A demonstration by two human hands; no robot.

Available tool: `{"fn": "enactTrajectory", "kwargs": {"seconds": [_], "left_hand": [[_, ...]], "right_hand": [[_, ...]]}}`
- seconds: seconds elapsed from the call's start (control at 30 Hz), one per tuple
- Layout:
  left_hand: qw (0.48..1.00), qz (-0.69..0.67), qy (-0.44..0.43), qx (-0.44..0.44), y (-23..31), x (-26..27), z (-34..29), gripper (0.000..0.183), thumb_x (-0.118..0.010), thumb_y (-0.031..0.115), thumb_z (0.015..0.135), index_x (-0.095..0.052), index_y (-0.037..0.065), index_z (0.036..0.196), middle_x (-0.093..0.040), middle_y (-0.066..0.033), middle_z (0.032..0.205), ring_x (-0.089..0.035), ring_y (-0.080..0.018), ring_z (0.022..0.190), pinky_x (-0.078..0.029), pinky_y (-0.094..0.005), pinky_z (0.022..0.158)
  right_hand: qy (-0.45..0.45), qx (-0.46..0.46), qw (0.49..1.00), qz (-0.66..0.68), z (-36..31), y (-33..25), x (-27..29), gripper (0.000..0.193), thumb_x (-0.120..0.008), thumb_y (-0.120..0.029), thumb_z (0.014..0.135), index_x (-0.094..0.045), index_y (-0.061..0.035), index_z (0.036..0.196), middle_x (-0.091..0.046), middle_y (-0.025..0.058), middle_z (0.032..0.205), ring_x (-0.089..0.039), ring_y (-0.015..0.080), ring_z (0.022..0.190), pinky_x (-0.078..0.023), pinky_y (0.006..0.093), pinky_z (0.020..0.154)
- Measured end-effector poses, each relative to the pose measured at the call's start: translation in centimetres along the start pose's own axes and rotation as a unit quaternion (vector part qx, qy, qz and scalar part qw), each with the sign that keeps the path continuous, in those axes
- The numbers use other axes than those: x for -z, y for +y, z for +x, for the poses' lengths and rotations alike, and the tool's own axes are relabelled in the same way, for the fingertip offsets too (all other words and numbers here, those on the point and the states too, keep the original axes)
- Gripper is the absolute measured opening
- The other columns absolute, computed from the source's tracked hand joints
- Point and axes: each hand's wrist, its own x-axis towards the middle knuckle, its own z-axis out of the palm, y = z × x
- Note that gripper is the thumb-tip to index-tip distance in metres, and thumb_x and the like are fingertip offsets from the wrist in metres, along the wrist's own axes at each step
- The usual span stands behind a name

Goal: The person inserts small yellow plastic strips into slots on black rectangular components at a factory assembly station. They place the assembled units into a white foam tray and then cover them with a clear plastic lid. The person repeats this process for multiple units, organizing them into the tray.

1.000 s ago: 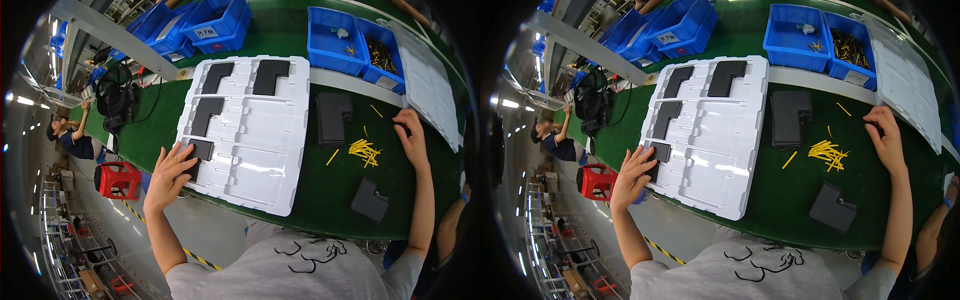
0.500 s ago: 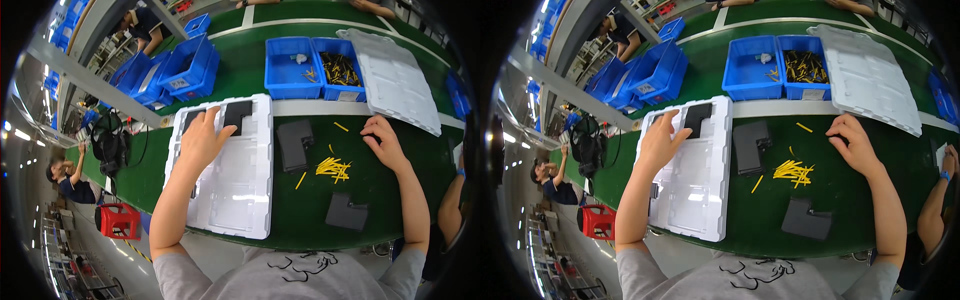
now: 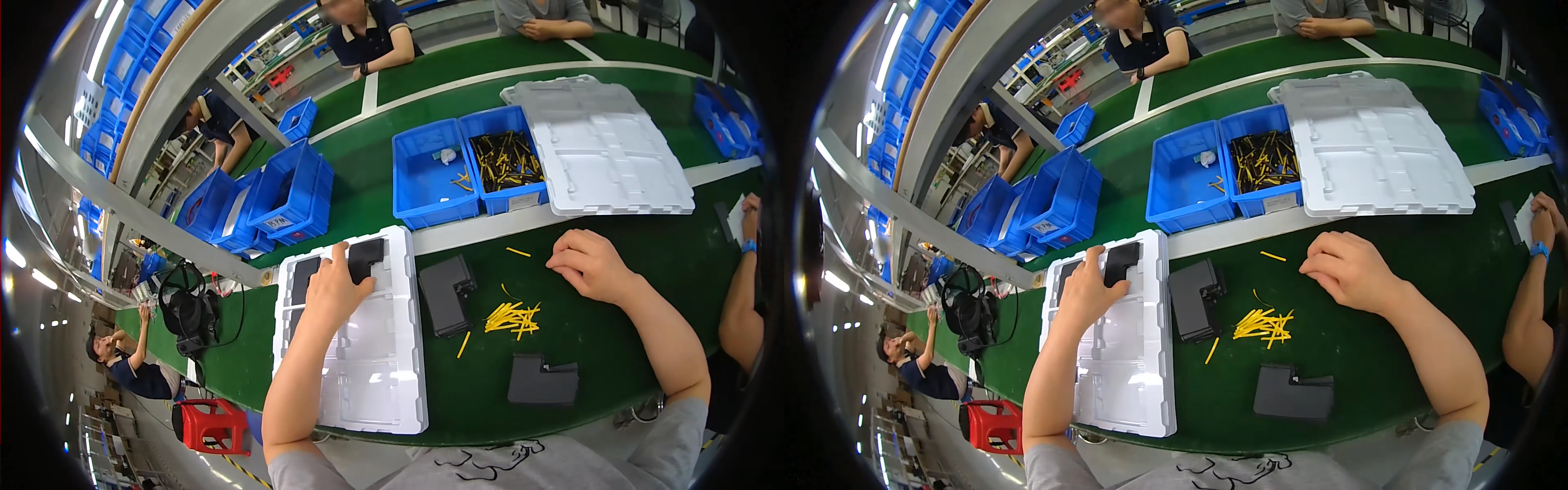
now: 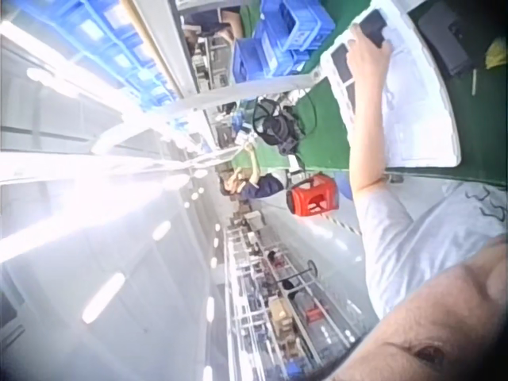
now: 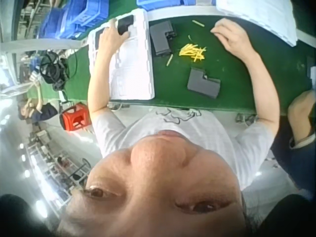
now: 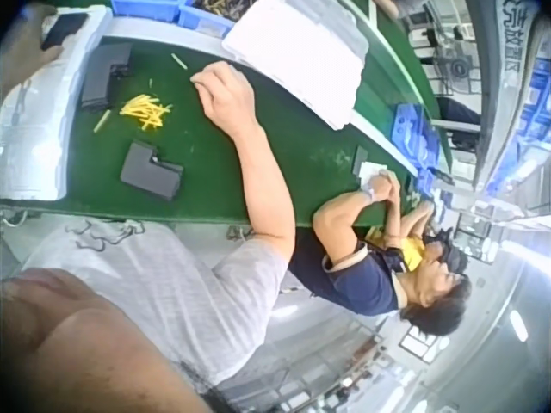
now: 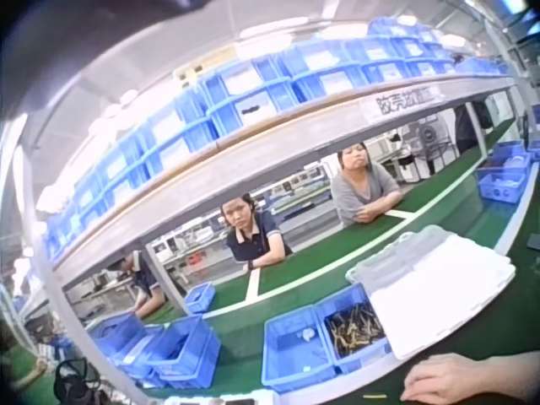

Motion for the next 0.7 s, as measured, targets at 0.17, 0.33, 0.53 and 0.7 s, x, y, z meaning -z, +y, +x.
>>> {"fn": "enactTrajectory", "kwargs": {"seconds": [0.17, 0.33, 0.53, 0.7], "left_hand": [[0.994, -0.098, -0.010, 0.053, -0.3, 2.0, -0.7, 0.075, -0.072, 0.026, 0.069, -0.041, 0.003, 0.134, -0.064, -0.0179, 0.083, -0.064, -0.0316, 0.079, -0.050, -0.0396, 0.073], [0.992, -0.114, 0.027, 0.036, -0.7, 3.4, -6.0, 0.072, -0.074, 0.022, 0.067, -0.044, 0.005, 0.130, -0.059, -0.0112, 0.077, -0.058, -0.0243, 0.069, -0.046, -0.0361, 0.064], [0.994, -0.094, -0.013, 0.049, 0.0, 3.0, -11.2, 0.064, -0.076, 0.021, 0.068, -0.050, 0.005, 0.125, -0.058, -0.0105, 0.085, -0.058, -0.0242, 0.067, -0.048, -0.0368, 0.062], [0.996, -0.064, 0.042, -0.036, 0.2, 1.3, -11.0, 0.055, -0.076, 0.024, 0.075, -0.054, 0.006, 0.122, -0.056, -0.0129, 0.096, -0.061, -0.0271, 0.070, -0.050, -0.0395, 0.063]], "right_hand": [[0.069, 0.081, 0.992, -0.070, 0.7, -0.9, 1.2, 0.023, -0.071, 0.001, 0.065, -0.064, -0.0095, 0.084, -0.058, 0.0036, 0.083, -0.057, 0.0211, 0.075, -0.044, 0.0334, 0.069], [0.137, 0.058, 0.981, -0.126, 0.6, -0.1, 3.4, 0.026, -0.069, 0.005, 0.063, -0.063, -0.0082, 0.085, -0.059, 0.0046, 0.082, -0.057, 0.0240, 0.075, -0.043, 0.0350, 0.070], [0.142, 0.046, 0.983, -0.105, 0.5, 0.3, 3.0, 0.026, -0.069, 0.006, 0.064, -0.063, -0.0074, 0.086, -0.058, 0.0049, 0.082, -0.057, 0.0239, 0.075, -0.043, 0.0347, 0.069], [0.133, 0.064, 0.985, -0.093, 0.8, -0.2, 2.5, 0.026, -0.071, 0.005, 0.064, -0.063, -0.0073, 0.085, -0.057, 0.0045, 0.083, -0.056, 0.0230, 0.073, -0.042, 0.0345, 0.067]]}}
